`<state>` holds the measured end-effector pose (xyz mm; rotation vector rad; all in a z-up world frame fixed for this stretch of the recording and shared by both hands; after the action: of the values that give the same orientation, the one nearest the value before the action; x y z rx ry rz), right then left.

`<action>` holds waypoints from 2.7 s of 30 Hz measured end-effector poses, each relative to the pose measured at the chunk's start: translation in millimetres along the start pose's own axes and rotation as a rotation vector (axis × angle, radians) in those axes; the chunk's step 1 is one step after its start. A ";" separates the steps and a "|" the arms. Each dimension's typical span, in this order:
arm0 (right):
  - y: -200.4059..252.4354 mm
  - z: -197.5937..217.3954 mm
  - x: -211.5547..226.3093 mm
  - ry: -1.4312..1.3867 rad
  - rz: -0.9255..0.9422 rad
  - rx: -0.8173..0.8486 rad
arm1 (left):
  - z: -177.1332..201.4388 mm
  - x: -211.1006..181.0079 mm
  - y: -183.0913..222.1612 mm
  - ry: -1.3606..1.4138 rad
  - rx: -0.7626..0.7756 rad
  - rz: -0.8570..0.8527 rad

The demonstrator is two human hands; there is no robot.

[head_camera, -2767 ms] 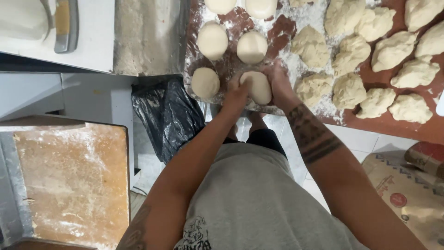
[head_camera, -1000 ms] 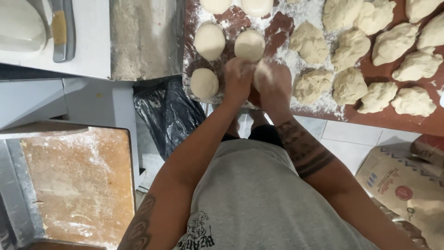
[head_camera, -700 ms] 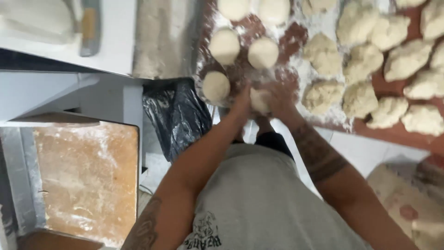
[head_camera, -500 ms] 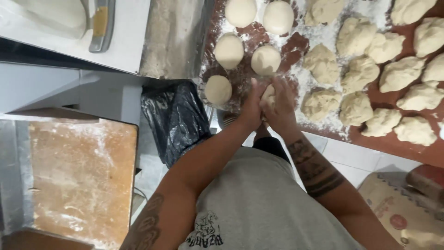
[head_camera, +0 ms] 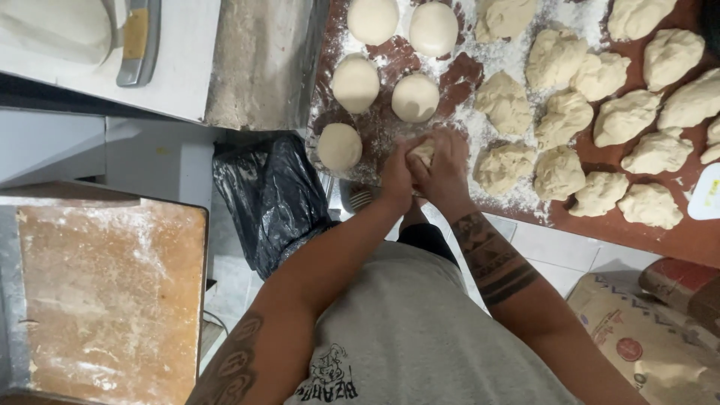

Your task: Rounding and shaping pre-portioned dough pieces into balls on a floured work surface

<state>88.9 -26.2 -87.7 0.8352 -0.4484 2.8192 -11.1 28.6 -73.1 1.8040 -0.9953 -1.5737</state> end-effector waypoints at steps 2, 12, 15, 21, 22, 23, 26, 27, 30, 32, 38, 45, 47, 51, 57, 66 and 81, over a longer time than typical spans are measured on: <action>5.4 -7.1 -12.3 0.151 -0.072 -0.028 | -7.6 9.4 8.6 0.210 0.172 -0.182; -0.2 8.3 9.0 -0.347 -0.396 0.134 | 10.1 26.7 -26.0 -0.059 0.216 -0.190; -20.7 -2.6 0.5 -0.128 -0.342 0.096 | -11.2 24.6 -23.2 0.195 0.156 -0.159; 22.2 -47.2 -65.8 0.829 0.337 -0.351 | 0.4 0.1 7.5 0.200 0.354 -0.180; 4.0 -15.1 -32.0 0.333 0.104 -0.141 | 0.7 -20.3 26.4 0.106 0.283 -0.143; -9.8 21.5 2.8 -0.164 -0.123 0.071 | 1.0 -41.0 45.3 0.012 0.212 -0.106; 2.8 -15.7 -38.9 -0.347 -0.033 -0.078 | 13.4 20.6 -29.4 0.066 0.222 -0.068; 1.1 -3.5 -27.3 -0.344 -0.037 -0.073 | 15.5 39.5 -49.2 0.068 0.223 -0.061; -1.9 10.8 -13.3 -0.255 -0.113 -0.092 | 12.7 56.6 -72.8 0.067 0.227 -0.151; 14.6 -2.2 -27.1 0.176 0.069 -0.186 | -2.5 35.1 -33.1 0.014 0.228 -0.107; 6.8 -10.8 -19.3 -0.038 0.018 -0.045 | 23.6 71.4 -84.1 0.031 0.216 -0.173; 16.4 -34.0 -46.2 0.070 -0.105 -0.126 | -1.9 18.3 -2.9 0.166 0.277 -0.214; 7.8 -34.8 -37.1 0.340 -0.461 0.357 | 6.4 15.8 -0.1 0.031 0.285 -0.274; 1.7 -11.8 -5.1 0.351 -0.003 0.313 | 22.3 19.7 -25.5 0.072 0.209 -0.175; 2.8 -11.5 -21.8 0.444 -0.109 -0.028 | -12.2 9.9 -12.3 0.493 0.269 -0.044; 13.5 -54.4 -24.7 0.221 -0.285 0.302 | 25.2 47.3 -63.6 0.171 0.162 -0.205; 48.7 -114.7 -74.5 0.471 -0.217 0.098 | 22.7 16.8 -12.7 0.207 0.090 -0.128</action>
<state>81.2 -39.6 -232.1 0.1970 -0.1385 2.7211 -30.5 23.9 -96.8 2.0801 -0.8815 -1.3990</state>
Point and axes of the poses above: each hand's wrist, its own y-axis away from the middle knuckle, its own z-axis out of the back of the hand, x = y × z, the point moved 2 cm from there along -y, towards the middle knuckle
